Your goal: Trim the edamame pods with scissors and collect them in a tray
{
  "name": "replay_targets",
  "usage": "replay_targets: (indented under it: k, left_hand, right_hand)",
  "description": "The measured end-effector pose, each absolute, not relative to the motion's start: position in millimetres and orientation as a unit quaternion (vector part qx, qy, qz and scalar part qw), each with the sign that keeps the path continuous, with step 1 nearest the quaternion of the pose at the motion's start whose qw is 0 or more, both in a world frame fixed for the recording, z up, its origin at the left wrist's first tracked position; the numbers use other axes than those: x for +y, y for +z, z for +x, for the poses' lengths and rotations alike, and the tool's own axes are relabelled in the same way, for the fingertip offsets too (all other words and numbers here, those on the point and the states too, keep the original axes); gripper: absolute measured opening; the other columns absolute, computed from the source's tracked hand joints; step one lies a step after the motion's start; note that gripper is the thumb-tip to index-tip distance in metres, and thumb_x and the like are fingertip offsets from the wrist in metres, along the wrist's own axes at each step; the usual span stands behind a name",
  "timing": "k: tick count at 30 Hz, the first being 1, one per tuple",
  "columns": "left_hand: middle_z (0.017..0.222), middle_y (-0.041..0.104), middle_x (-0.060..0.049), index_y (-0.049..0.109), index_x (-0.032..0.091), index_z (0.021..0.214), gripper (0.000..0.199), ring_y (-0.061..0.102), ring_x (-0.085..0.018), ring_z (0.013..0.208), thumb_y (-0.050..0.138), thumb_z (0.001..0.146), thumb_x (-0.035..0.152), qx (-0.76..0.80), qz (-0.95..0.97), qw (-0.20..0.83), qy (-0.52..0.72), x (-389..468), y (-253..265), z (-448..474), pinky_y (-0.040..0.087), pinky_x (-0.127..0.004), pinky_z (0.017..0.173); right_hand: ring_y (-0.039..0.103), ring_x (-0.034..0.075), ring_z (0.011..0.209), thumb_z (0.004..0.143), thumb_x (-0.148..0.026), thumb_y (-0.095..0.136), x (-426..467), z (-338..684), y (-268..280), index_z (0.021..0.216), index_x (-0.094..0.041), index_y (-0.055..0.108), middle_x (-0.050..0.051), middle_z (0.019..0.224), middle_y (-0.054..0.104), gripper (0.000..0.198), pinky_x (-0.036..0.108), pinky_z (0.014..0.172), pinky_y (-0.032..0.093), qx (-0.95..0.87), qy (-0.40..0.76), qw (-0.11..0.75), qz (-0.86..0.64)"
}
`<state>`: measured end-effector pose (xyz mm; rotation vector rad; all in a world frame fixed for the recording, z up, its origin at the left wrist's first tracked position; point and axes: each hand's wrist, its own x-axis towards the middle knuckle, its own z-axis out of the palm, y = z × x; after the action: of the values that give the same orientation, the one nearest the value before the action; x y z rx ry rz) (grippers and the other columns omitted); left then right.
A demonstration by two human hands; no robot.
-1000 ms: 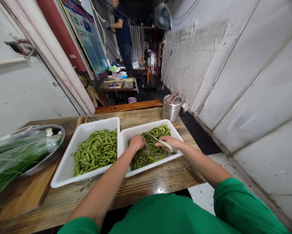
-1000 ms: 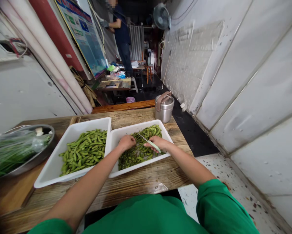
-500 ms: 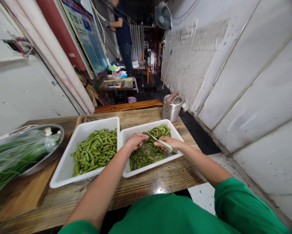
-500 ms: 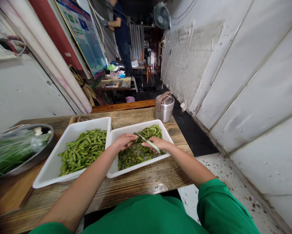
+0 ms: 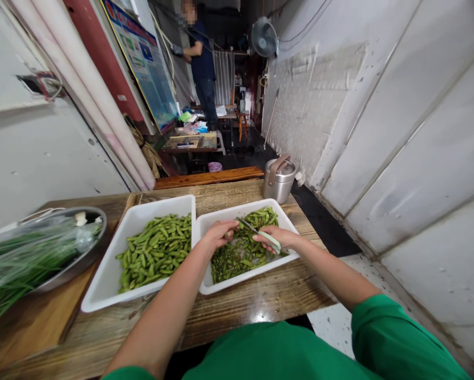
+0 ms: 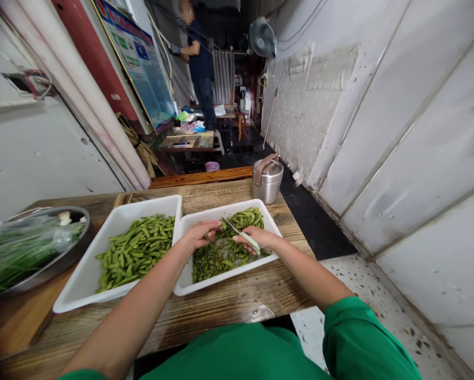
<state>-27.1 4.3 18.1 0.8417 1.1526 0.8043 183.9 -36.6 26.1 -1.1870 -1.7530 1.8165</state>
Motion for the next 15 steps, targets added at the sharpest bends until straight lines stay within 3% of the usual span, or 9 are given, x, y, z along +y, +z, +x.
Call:
replay_targets:
  k: [3, 10, 15]
  left_hand:
    - [0.065, 0.061, -0.005, 0.058, 0.010, 0.066, 0.013, 0.029, 0.002, 0.033, 0.065, 0.060, 0.019, 0.515, 0.365, 0.678, 0.375, 5.4, 18.2, -26.6, 0.015, -0.014, 0.033]
    - [0.059, 0.057, 0.000, 0.058, 0.011, 0.072, 0.017, 0.030, 0.002, 0.032, 0.067, 0.059, 0.017, 0.512, 0.333, 0.661, 0.436, 5.4, 17.8, -29.7, 0.015, -0.013, 0.032]
    - [0.069, 0.062, -0.006, 0.058, 0.009, 0.068, 0.009, 0.032, 0.002, 0.033, 0.062, 0.062, 0.015, 0.499, 0.346, 0.680, 0.411, 5.1, 16.2, -27.0, 0.016, -0.013, 0.031]
  right_hand:
    - [0.041, 0.005, 0.029, 0.074, -0.051, 0.053, -37.0, 183.1, 24.4, 0.065, -0.014, 0.043, -0.005, 0.043, 0.046, 0.040, 0.015, 0.028, 0.032, -0.613, 0.651, 0.168, -0.415]
    - [0.050, 0.008, 0.040, 0.077, -0.055, 0.046, -34.9, 178.6, 22.5, 0.083, -0.014, 0.044, -0.002, 0.055, 0.053, 0.041, 0.017, 0.036, 0.041, -0.544, 0.695, 0.166, -0.440]
    - [0.050, 0.008, 0.041, 0.077, -0.053, 0.047, -36.5, 178.0, 25.4, 0.079, -0.014, 0.045, -0.002, 0.055, 0.053, 0.040, 0.017, 0.037, 0.041, -0.568, 0.685, 0.154, -0.430]
